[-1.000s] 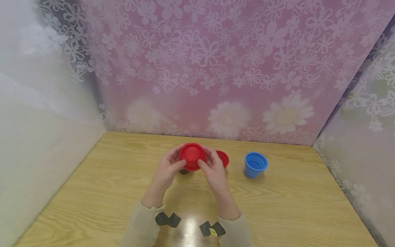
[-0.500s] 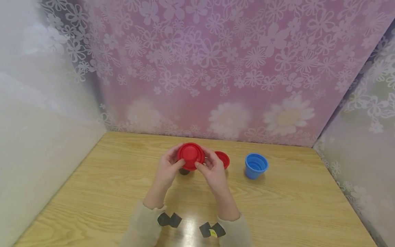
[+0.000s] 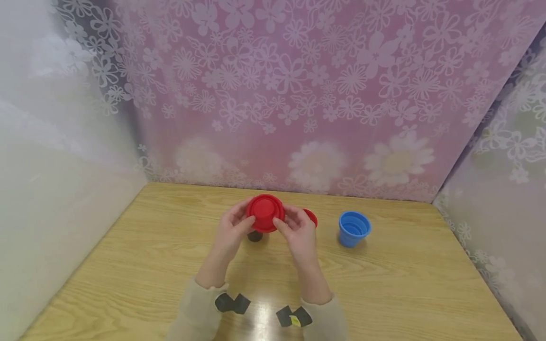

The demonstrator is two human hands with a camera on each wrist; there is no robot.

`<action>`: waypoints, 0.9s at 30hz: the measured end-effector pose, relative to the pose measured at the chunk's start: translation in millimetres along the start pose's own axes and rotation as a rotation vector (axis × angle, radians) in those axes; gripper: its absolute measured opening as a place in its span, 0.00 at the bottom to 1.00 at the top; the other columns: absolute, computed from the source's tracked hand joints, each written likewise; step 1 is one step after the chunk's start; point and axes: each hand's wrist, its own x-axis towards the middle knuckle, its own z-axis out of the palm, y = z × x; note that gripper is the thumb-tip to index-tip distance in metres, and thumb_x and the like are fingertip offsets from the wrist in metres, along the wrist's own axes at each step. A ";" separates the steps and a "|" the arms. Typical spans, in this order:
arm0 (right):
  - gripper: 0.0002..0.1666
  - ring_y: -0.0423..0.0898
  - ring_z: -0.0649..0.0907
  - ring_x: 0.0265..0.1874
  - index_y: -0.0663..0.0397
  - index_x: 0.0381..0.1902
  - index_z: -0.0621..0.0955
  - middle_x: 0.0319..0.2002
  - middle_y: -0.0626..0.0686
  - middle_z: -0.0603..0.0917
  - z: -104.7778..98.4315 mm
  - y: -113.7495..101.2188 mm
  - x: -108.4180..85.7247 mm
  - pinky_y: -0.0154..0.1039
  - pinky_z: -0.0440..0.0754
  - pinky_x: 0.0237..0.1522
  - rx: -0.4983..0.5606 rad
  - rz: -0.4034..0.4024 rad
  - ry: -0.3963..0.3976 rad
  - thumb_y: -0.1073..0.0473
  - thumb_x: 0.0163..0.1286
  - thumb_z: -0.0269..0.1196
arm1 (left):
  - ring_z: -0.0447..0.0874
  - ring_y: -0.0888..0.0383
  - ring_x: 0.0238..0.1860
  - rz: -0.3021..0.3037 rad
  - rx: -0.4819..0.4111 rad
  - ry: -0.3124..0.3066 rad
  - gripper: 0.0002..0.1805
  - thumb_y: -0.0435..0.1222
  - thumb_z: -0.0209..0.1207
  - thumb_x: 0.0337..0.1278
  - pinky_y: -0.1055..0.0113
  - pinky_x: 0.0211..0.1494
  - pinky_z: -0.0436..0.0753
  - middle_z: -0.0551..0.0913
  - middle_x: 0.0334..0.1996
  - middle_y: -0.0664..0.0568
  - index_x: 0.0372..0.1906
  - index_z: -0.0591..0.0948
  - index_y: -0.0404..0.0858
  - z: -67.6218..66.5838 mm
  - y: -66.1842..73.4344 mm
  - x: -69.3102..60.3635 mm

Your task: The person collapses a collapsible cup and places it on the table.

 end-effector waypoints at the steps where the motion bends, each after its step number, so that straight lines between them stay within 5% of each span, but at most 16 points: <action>1: 0.22 0.43 0.79 0.37 0.73 0.50 0.71 0.40 0.54 0.76 -0.6 -0.7 0.3 0.33 0.78 0.39 0.016 0.000 0.019 0.76 0.56 0.59 | 0.77 0.56 0.41 -0.001 -0.014 -0.004 0.22 0.23 0.51 0.55 0.64 0.40 0.79 0.74 0.47 0.39 0.57 0.68 0.28 -0.6 0.4 -0.2; 12: 0.17 0.42 0.80 0.31 0.79 0.45 0.73 0.31 0.49 0.82 -7.3 -1.8 1.9 0.33 0.79 0.34 0.097 -0.032 0.070 0.74 0.57 0.59 | 0.80 0.56 0.34 0.004 -0.028 0.056 0.14 0.30 0.54 0.56 0.62 0.35 0.80 0.79 0.38 0.43 0.45 0.75 0.24 -3.1 -0.7 1.4; 20: 0.10 0.43 0.81 0.30 0.67 0.38 0.80 0.30 0.50 0.82 -8.9 0.1 1.7 0.34 0.80 0.33 0.125 -0.064 0.058 0.73 0.56 0.60 | 0.79 0.58 0.29 -0.011 -0.027 0.086 0.11 0.28 0.56 0.54 0.66 0.29 0.81 0.79 0.31 0.47 0.40 0.75 0.22 -3.9 -1.4 3.0; 27: 0.16 0.43 0.80 0.31 0.77 0.46 0.73 0.33 0.50 0.81 -9.0 -1.3 0.8 0.35 0.79 0.36 0.115 -0.038 0.048 0.71 0.60 0.56 | 0.79 0.58 0.31 -0.032 -0.043 0.059 0.13 0.28 0.53 0.56 0.66 0.30 0.81 0.77 0.35 0.45 0.44 0.73 0.24 -3.1 2.0 1.1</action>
